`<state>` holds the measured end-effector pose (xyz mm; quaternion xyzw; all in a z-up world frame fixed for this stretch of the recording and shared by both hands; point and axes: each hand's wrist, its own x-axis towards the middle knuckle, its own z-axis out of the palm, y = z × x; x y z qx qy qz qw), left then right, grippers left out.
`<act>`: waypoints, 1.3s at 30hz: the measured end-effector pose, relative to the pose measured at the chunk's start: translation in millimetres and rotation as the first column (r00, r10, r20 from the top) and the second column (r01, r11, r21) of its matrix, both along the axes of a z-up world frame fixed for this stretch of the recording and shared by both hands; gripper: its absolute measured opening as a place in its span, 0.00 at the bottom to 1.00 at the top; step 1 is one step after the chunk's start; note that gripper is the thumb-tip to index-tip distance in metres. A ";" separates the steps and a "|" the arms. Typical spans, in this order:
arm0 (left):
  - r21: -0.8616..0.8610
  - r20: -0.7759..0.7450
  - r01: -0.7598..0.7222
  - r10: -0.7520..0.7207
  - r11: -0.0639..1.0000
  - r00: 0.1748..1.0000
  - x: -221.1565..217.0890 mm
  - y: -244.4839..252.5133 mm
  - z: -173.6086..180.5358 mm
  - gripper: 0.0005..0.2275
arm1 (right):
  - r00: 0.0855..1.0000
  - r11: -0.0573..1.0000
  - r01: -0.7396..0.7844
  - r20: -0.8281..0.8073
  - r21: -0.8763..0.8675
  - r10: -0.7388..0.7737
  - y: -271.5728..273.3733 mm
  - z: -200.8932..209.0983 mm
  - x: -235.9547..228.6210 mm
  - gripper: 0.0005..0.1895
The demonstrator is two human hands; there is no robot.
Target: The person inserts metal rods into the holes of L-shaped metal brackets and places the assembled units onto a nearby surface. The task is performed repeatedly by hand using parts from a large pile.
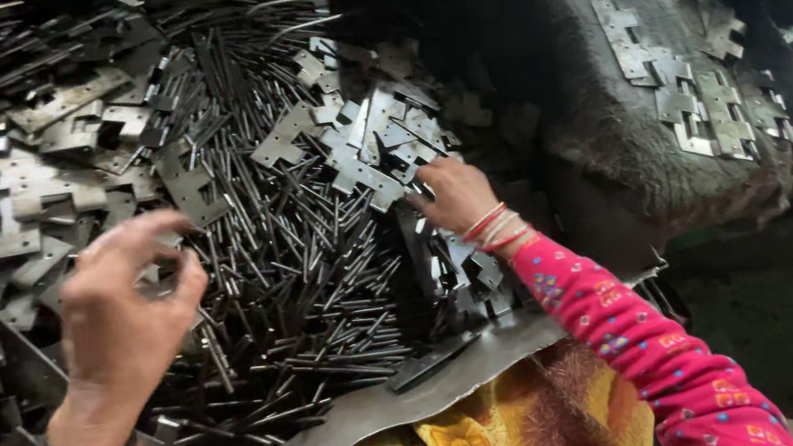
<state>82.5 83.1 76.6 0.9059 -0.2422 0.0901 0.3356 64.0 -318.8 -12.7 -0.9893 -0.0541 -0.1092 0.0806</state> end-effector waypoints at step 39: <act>0.502 -0.425 -0.045 0.291 0.864 0.857 22.1 68.3 -18.0 0.30 | 0.923 0.979 -0.177 0.363 0.105 0.128 145.8 -20.0 66.0 0.36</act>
